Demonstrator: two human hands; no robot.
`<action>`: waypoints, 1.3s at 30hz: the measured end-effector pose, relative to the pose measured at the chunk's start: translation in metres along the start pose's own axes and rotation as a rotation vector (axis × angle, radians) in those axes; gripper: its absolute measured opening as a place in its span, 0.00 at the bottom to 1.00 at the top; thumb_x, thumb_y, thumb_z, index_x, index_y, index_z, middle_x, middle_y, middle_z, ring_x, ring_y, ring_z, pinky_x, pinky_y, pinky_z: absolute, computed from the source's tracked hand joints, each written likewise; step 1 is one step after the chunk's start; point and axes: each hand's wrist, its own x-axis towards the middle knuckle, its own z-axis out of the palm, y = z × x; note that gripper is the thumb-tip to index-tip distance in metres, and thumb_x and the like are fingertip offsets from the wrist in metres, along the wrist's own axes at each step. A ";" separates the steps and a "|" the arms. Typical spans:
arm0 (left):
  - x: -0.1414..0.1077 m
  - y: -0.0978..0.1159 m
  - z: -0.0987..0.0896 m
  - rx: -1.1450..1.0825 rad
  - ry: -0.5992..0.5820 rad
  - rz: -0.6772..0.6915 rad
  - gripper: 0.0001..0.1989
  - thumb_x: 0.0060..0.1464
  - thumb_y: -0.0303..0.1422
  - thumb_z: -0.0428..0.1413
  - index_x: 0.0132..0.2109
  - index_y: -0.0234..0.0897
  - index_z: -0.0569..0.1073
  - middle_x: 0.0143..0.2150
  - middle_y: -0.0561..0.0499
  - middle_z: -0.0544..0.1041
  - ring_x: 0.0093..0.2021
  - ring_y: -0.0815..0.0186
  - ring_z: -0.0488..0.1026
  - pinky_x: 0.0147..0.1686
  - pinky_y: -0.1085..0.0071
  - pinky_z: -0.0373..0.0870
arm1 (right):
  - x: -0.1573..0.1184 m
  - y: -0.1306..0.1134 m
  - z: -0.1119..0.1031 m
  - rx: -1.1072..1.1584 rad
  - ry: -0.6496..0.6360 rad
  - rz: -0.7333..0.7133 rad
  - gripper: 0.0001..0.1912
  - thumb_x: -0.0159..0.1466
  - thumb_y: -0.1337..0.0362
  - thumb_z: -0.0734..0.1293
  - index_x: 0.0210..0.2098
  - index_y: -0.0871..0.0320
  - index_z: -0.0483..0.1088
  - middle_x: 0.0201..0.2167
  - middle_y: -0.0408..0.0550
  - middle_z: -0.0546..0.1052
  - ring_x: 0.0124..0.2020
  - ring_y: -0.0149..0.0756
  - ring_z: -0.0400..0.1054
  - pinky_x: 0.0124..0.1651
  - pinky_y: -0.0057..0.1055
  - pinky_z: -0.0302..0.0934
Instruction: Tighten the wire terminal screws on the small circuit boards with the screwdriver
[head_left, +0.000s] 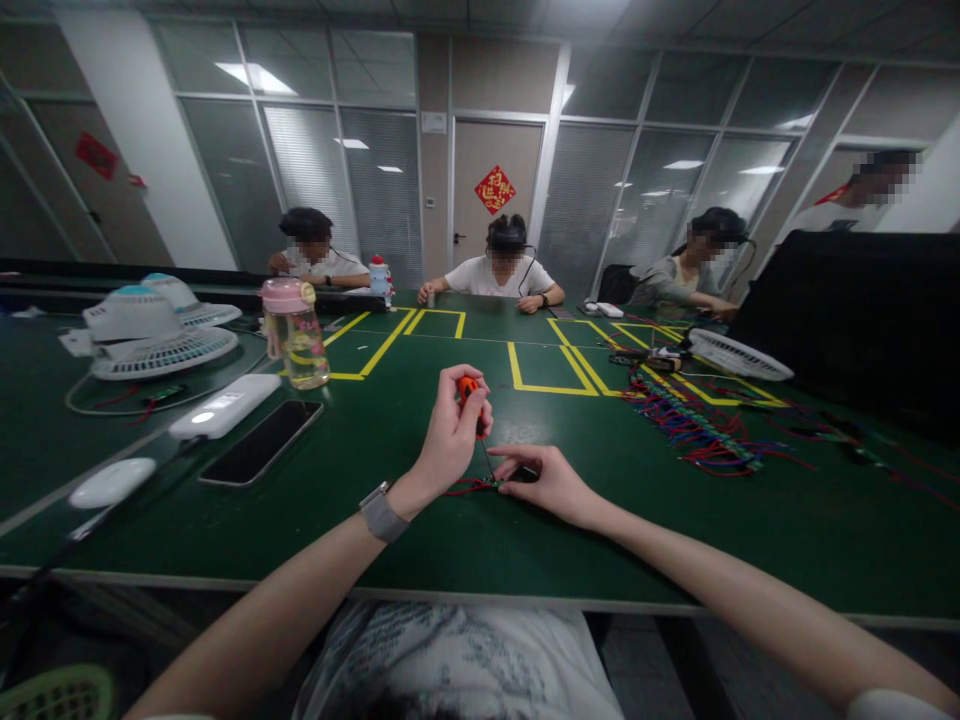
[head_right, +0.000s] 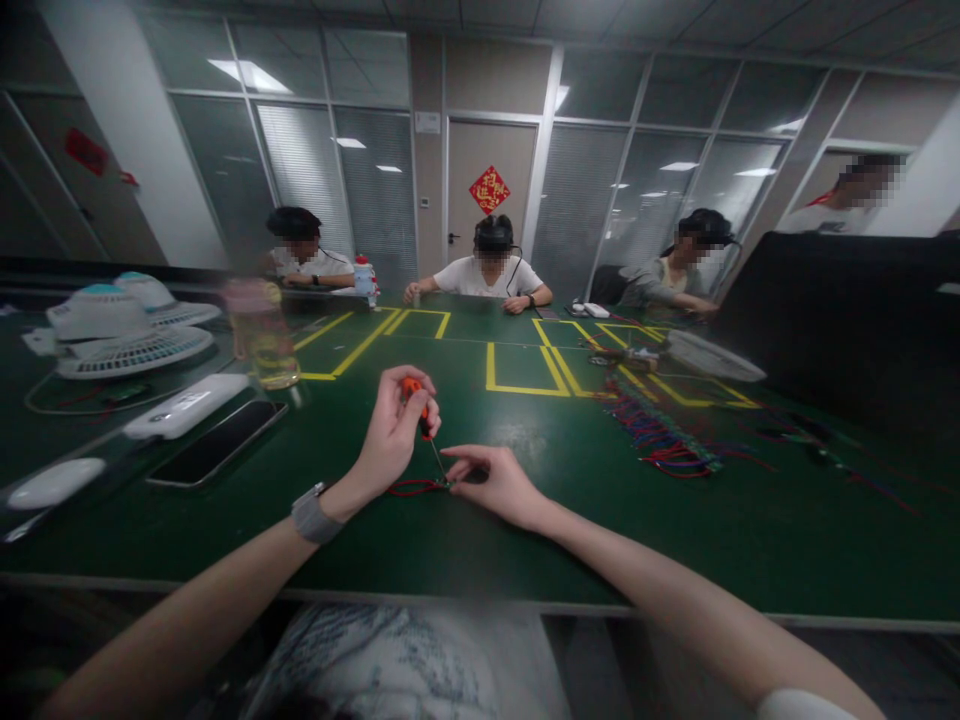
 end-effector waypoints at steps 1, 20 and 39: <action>0.000 0.000 0.000 0.003 -0.002 0.005 0.06 0.63 0.33 0.47 0.46 0.41 0.59 0.39 0.54 0.63 0.27 0.77 0.66 0.23 0.78 0.67 | 0.000 0.000 0.000 0.000 -0.001 -0.001 0.25 0.52 0.68 0.72 0.50 0.62 0.72 0.33 0.48 0.80 0.35 0.35 0.75 0.48 0.40 0.69; 0.008 0.023 -0.003 0.265 -0.246 0.046 0.12 0.63 0.34 0.47 0.48 0.37 0.72 0.45 0.46 0.73 0.41 0.65 0.75 0.40 0.69 0.74 | -0.004 -0.006 0.003 -0.455 0.003 -0.152 0.08 0.56 0.68 0.70 0.36 0.60 0.77 0.31 0.47 0.73 0.29 0.32 0.67 0.33 0.30 0.63; 0.024 0.016 0.000 0.179 -0.159 -0.012 0.09 0.52 0.34 0.60 0.41 0.36 0.77 0.37 0.48 0.75 0.34 0.67 0.74 0.35 0.71 0.74 | 0.000 -0.004 0.000 -0.414 -0.017 -0.150 0.05 0.56 0.67 0.70 0.33 0.59 0.77 0.28 0.45 0.72 0.26 0.29 0.64 0.30 0.27 0.60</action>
